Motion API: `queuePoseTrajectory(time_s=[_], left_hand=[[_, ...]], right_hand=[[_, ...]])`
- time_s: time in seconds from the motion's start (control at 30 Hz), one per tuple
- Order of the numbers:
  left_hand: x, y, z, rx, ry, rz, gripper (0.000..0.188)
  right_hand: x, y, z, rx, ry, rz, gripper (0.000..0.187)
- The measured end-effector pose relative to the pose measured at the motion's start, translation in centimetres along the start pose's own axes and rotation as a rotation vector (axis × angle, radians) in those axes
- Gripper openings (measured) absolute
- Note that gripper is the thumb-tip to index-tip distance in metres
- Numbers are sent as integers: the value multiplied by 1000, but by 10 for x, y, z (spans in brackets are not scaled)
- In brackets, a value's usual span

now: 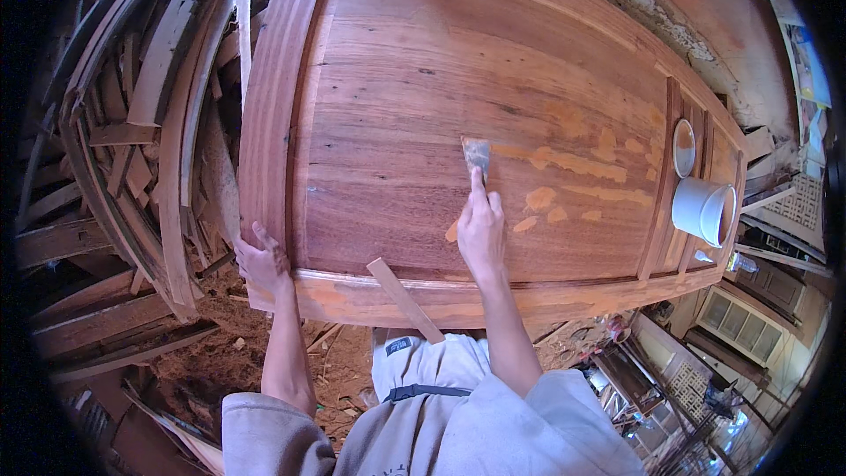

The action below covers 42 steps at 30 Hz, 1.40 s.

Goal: The person applies a brown paste from a bucket to a wooden door surface using a putty knife, spreading it over various sections of the wood.

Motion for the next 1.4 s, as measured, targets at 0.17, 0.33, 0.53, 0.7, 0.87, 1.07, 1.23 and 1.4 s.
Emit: queuePoseTrajectory(time_s=[0.17, 0.33, 0.53, 0.7, 0.87, 1.07, 1.23, 1.4], left_hand=[[0, -2, 2, -16, -16, -3, 72], [5, -1, 1, -9, 17, 29, 72], [7, -6, 3, -12, -12, 31, 72], [2, 0, 1, -17, 16, 13, 72], [8, 1, 2, -50, 30, 49, 72], [3, 1, 6, -12, -23, 52, 73], [10, -5, 2, -56, -59, 120, 76], [7, -5, 2, -44, -43, 76, 77]], right_hand=[[1, -21, -14, -19, -13, -83, 57], [8, 32, -1, 95, 109, -161, 49], [-2, 66, 65, 232, 339, -459, 38], [-27, 94, 80, 402, 412, -536, 34], [-60, 100, 67, 439, 295, -481, 37], [-27, 44, 4, 173, 45, -96, 44], [-1, 0, -2, -26, 69, -14, 48], [3, -20, -10, 23, 34, -103, 55]])
Point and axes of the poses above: each hand's wrist, its own z-axis towards the middle knuckle, its own y-axis out of the back of the hand, x = y × z, the point moved 4 cm from there along z, towards the middle knuckle, and after that the axes turned 13 degrees about -z, right-handed, at the moved point
